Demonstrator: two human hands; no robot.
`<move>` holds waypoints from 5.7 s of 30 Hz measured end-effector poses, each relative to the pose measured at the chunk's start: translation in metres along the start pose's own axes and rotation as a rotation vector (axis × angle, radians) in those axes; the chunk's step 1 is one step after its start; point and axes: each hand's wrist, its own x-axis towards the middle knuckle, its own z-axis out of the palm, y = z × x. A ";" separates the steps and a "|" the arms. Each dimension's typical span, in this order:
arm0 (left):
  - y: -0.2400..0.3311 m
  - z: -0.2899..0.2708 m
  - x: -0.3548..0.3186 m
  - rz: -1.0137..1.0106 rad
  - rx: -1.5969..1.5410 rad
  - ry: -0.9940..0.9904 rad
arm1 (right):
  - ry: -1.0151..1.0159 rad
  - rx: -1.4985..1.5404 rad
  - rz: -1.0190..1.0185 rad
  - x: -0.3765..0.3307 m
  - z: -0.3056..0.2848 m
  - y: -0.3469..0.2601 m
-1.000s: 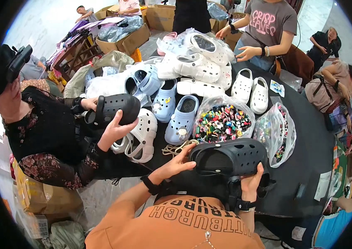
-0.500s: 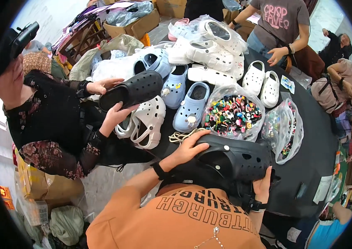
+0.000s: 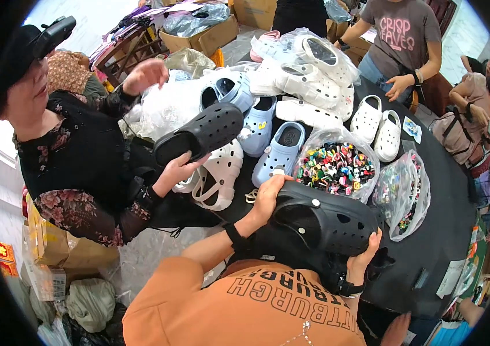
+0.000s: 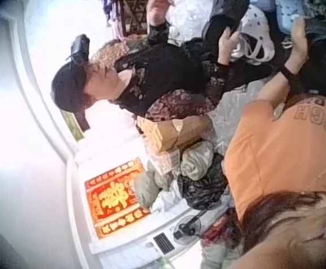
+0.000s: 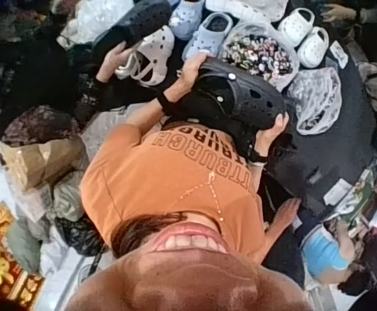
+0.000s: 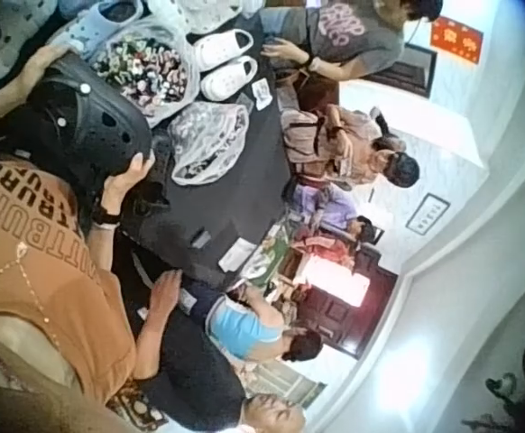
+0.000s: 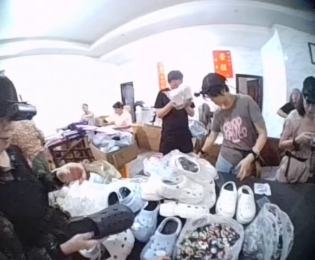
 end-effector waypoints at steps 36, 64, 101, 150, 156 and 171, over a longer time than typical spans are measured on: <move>-0.004 -0.014 -0.027 -0.172 0.461 -0.372 | 0.010 -0.438 0.045 0.006 -0.030 -0.004; -0.005 0.020 -0.035 -0.578 0.216 -0.685 | 0.205 -0.064 0.120 0.018 -0.058 -0.004; -0.047 -0.014 -0.016 -0.389 0.176 -0.340 | 0.130 -0.398 0.473 -0.067 -0.118 0.015; -0.064 0.003 -0.045 -0.543 0.219 -0.463 | 0.385 0.487 0.341 -0.005 -0.098 0.071; -0.076 0.024 -0.039 -0.561 0.411 -0.569 | 0.390 0.519 0.341 0.013 -0.091 0.075; -0.097 0.042 -0.034 -0.535 0.853 -0.832 | 0.338 0.331 0.358 0.012 -0.095 0.075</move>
